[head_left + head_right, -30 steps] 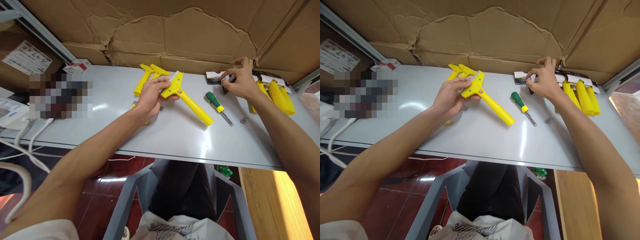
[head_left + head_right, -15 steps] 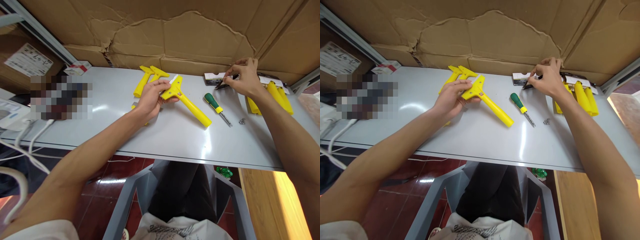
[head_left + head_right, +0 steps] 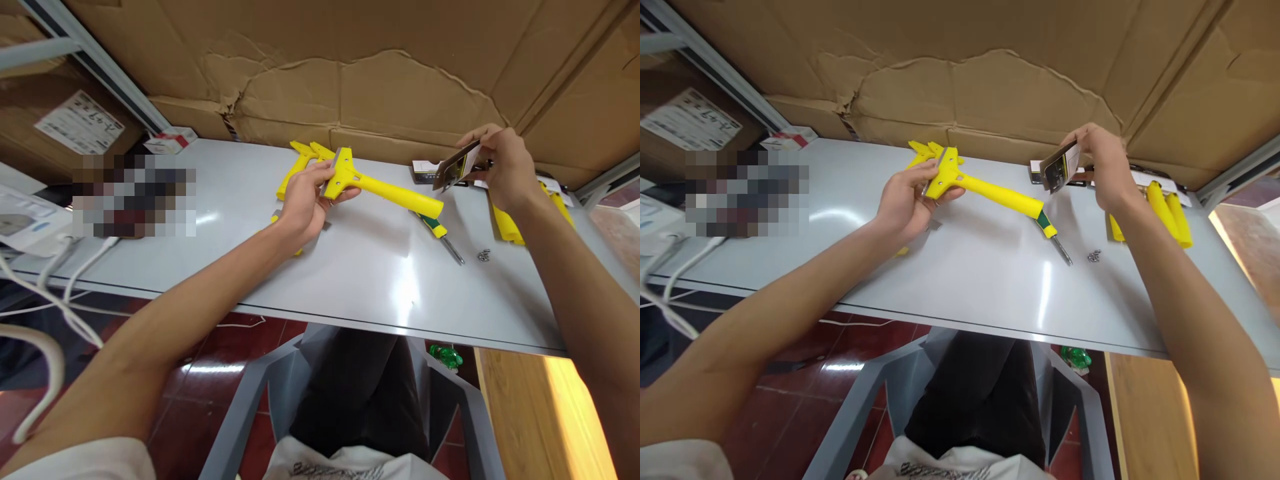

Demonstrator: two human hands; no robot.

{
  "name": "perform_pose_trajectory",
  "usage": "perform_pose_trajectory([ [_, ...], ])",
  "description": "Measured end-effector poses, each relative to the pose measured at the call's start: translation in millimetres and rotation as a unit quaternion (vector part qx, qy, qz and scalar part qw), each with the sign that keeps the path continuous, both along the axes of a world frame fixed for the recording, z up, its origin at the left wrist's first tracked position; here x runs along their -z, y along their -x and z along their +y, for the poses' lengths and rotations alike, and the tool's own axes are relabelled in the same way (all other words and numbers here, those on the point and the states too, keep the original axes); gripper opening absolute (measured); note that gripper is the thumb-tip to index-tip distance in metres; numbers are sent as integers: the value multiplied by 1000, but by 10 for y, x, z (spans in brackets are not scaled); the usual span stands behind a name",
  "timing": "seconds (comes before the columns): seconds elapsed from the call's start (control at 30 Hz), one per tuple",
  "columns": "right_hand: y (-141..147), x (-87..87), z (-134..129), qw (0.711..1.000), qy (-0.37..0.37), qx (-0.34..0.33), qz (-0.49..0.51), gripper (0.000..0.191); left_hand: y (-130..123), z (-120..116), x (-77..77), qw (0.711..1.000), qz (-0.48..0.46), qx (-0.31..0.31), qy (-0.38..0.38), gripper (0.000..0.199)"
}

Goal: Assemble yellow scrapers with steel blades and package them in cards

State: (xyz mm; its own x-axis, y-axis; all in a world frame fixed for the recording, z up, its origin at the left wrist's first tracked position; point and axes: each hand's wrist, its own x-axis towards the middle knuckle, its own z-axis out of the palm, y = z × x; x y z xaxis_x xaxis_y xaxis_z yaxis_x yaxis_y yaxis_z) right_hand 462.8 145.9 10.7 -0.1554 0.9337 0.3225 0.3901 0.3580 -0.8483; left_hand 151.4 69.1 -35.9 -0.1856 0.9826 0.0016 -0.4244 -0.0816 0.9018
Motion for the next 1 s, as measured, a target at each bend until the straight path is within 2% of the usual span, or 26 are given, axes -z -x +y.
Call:
perform_pose_trajectory([
  [0.07,91,-64,-141,995,49,-24,79,28,13,15,3,1000,-11,-2,-18,11],
  [0.17,144,-91,-317,984,95,-18,147,24,27,31,24,999,-22,-14,-45,9],
  [0.27,109,-31,-426,969,150,-10,197,23,24,18,25,998,-8,-10,-59,7],
  [0.37,53,56,-484,957,185,-32,220,25,7,-16,-8,998,29,-9,-56,7],
  [0.47,12,105,-506,950,200,-40,238,27,-6,-30,-39,997,50,-22,-50,8],
  [0.63,-23,111,-507,949,203,14,240,26,3,-11,-35,997,25,-20,-73,18],
  [0.73,-29,132,-498,948,202,9,244,25,-3,-29,-35,996,27,-15,-78,19],
  [0.83,-22,184,-477,946,202,5,253,25,-27,-66,-47,996,45,-18,-80,18],
  [1.0,26,265,-471,952,183,63,237,27,-65,-107,-81,993,67,-21,-90,8],
])
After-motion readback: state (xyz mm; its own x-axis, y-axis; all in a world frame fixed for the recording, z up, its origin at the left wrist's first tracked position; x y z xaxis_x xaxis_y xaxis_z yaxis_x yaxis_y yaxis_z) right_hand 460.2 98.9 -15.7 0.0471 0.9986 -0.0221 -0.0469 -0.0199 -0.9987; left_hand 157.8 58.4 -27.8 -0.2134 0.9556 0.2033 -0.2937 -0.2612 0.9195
